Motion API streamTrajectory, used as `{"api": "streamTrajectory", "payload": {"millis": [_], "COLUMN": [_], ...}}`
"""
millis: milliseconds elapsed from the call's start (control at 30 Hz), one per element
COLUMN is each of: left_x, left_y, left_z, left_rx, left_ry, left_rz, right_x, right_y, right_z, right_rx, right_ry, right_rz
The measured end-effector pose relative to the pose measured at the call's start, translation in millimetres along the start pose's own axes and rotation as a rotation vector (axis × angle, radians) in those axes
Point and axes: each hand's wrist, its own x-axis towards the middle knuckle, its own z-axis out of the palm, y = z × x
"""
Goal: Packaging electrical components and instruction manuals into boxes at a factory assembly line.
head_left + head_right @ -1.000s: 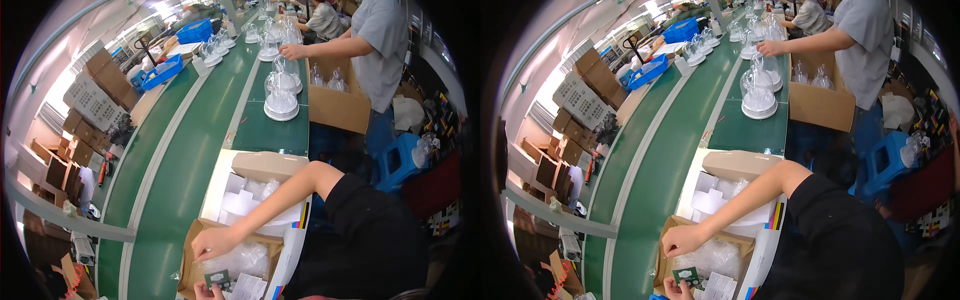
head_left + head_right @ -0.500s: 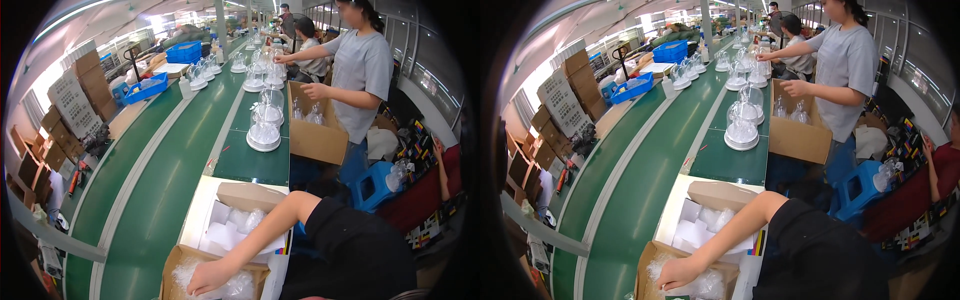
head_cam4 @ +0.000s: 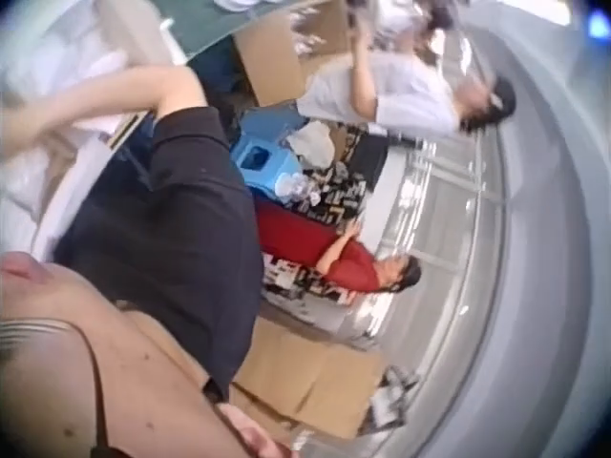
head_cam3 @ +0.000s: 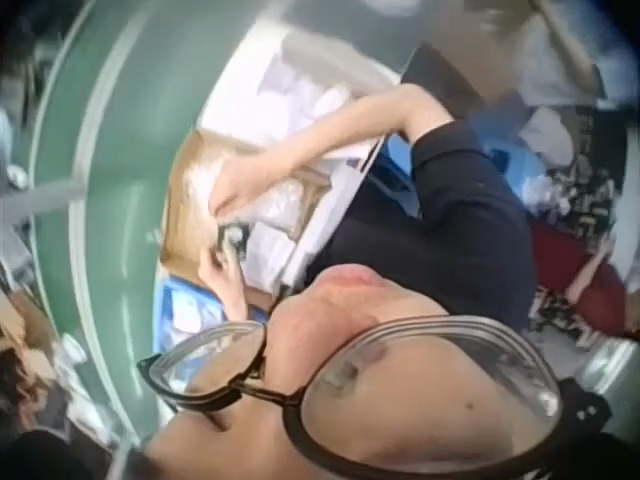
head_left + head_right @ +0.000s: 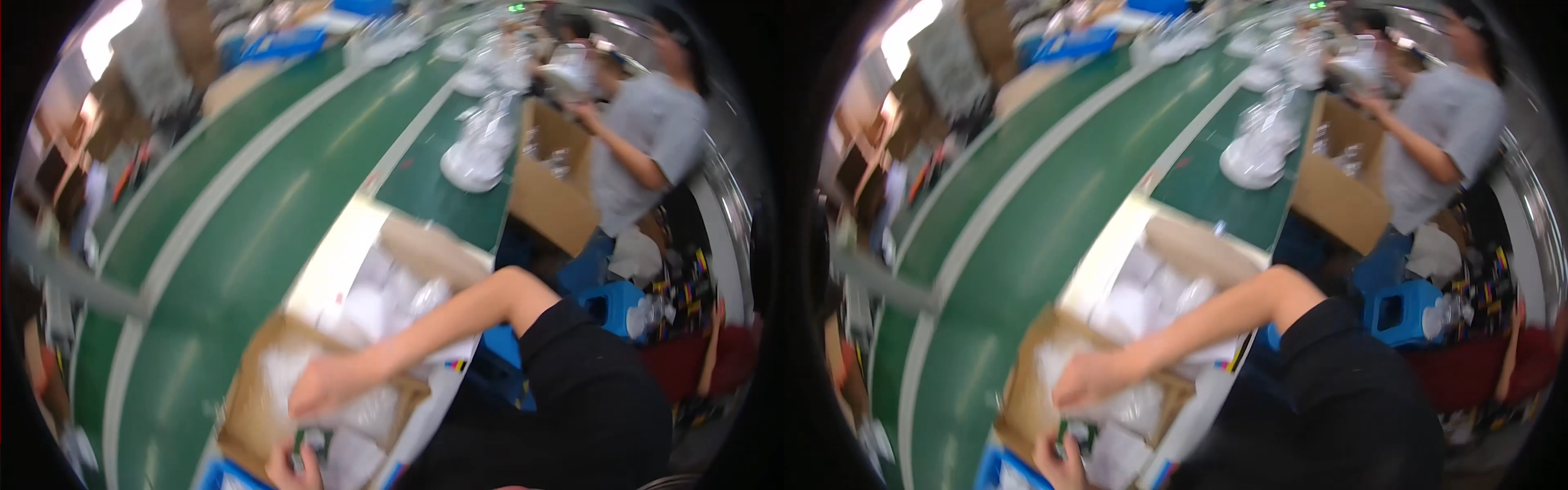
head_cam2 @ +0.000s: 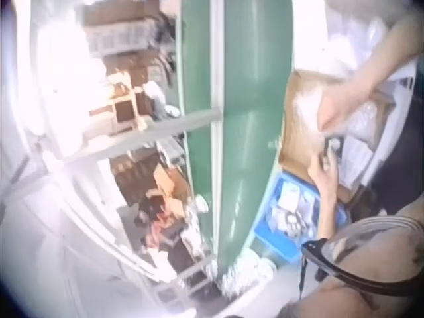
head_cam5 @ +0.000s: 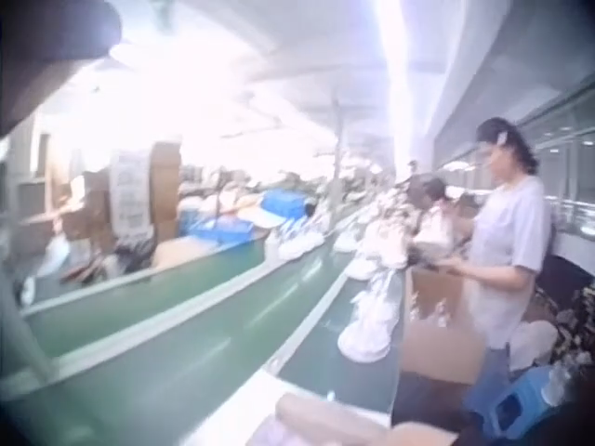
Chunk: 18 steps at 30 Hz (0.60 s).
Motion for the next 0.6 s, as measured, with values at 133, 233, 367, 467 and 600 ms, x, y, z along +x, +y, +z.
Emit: {"api": "streamTrajectory", "payload": {"millis": [133,233,367,467,600], "left_x": [28,24,17,13,13], "left_y": [35,31,31,32,31], "left_z": [-1,-1,0,-1,2], "left_rx": [-0.076,-0.075,-0.094,-0.104,-0.090], "left_ry": [-0.037,-0.055,-0.061,-0.054,-0.023], "left_rz": [-0.154,-0.160,-0.152,-0.155,-0.108], "right_x": [4,8,6,8,20], "right_y": [-10,-11,-10,-18,-39], "right_z": [-27,-25,-16,-19,-35], "right_rx": [-0.010,0.031,0.014,0.028,0.211], "right_ry": [0.061,0.039,-0.003,0.013,0.042], "right_rz": [0.027,0.012,0.000,-0.001,0.258]}}
